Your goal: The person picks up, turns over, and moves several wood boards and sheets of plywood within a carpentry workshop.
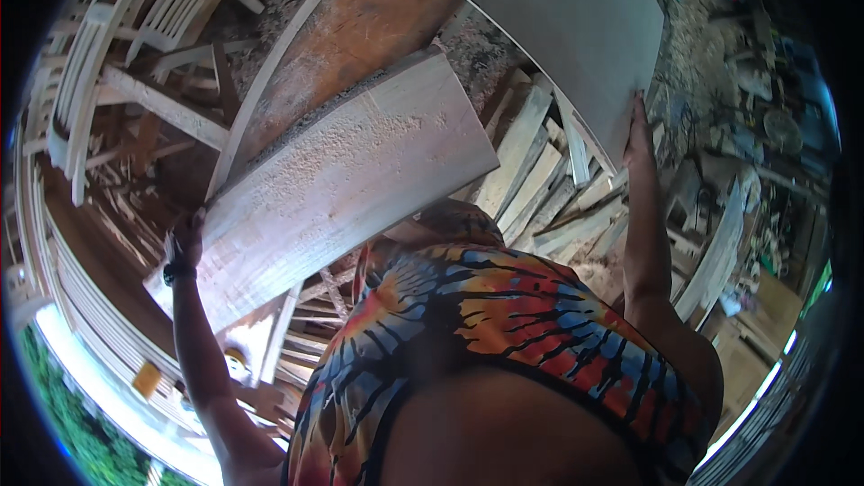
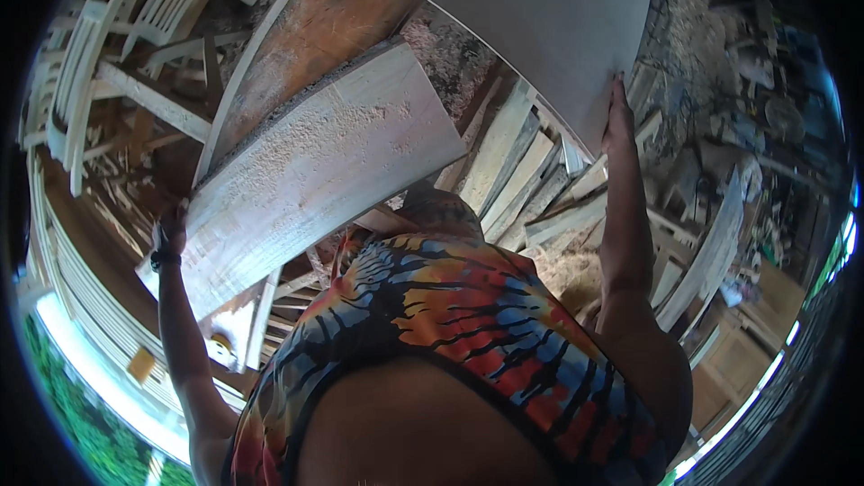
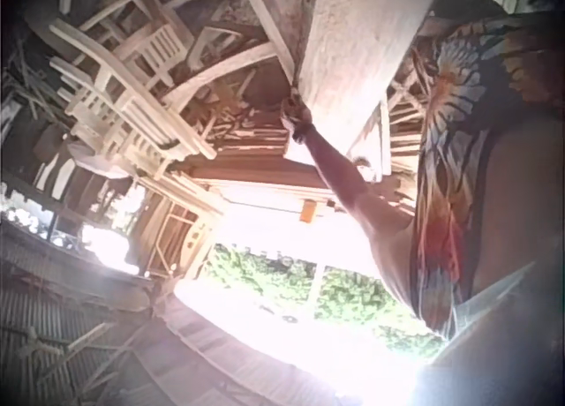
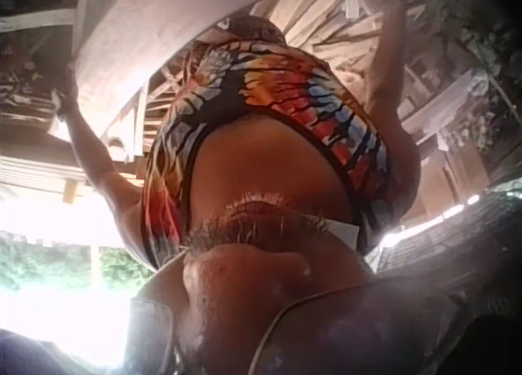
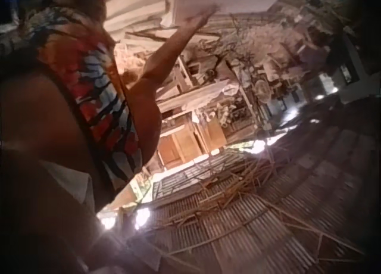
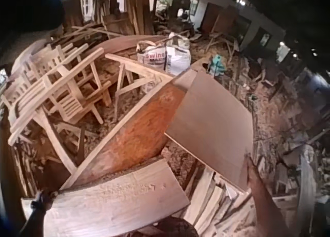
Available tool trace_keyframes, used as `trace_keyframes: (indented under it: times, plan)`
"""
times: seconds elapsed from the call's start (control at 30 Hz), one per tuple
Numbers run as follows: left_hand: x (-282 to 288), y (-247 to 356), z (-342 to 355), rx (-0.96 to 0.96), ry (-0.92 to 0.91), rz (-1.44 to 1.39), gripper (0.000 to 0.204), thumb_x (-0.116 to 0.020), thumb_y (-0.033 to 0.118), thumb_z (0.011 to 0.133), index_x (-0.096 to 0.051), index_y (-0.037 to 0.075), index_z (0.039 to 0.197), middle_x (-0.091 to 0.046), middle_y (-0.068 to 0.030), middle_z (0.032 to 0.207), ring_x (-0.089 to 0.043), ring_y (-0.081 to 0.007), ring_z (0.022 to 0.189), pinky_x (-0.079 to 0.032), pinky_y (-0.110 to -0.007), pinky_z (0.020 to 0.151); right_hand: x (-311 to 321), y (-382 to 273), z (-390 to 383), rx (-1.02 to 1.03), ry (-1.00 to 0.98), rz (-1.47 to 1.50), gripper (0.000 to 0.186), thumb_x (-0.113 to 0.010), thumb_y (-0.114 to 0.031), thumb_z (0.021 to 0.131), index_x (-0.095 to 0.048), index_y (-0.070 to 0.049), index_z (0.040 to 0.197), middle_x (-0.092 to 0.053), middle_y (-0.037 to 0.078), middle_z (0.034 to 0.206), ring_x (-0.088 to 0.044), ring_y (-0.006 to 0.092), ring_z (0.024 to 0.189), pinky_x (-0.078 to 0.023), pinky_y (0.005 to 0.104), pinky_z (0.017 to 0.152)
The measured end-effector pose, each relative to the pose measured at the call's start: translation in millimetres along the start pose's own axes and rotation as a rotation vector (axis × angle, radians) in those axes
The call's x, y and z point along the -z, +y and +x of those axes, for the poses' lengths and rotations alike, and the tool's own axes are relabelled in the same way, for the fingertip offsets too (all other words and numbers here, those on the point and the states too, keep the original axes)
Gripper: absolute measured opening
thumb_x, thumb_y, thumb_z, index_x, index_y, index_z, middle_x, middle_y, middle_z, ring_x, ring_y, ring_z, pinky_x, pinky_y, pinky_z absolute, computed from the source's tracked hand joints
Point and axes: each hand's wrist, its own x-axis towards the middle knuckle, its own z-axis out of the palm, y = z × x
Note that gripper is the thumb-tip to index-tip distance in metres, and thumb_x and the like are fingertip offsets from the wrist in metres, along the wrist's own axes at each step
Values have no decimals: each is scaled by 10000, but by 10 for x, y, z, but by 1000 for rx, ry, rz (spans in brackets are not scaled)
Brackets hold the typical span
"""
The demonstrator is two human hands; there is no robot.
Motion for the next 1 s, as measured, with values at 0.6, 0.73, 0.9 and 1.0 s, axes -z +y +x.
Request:
trace_keyframes:
  times: [0.6, 0.73, 0.9, 1.0]
  plan:
    - [-31, -289, 22, 148, -37, -1, 659, -669, 699, 778, -691, 47, 680, -652, -213, 684, -652, -431, 681, -453, -519, 592, -873, 2246, -2265, 35, 217, 344, 774, -471, -613, 974, -351, -42, 1482, -510, 142, 1390, -541, 246, 1222, -464, 422, 1017]
    - [-36, -363, -19, 179, -54, -47, 718, -641, 725, 785, -663, 20, 654, -639, -233, 671, -646, -431, 656, -450, -519, 589, -1088, 2421, -2295, 29, 238, 290, 727, -550, -577, 957, -473, 8, 1381, -597, 137, 1255, -619, 225, 1085, -530, 396, 902]
    - [52, -142, 186, 320, -69, -82, 792, -589, 788, 773, -675, 8, 668, -656, -261, 724, -661, -444, 737, -470, -524, 664, -1508, 2353, -2193, -14, 236, 228, 722, -636, -590, 903, -575, 27, 1273, -642, 71, 1083, -637, 166, 932, -538, 337, 813]
    - [27, 45, 394, 288, -63, -137, 829, -558, 814, 769, -734, 7, 835, -692, -266, 865, -678, -429, 862, -495, -506, 749, -1767, 2170, -2110, -16, 261, 109, 725, -665, -598, 874, -611, 42, 1211, -648, 74, 1042, -635, 154, 897, -526, 325, 743]
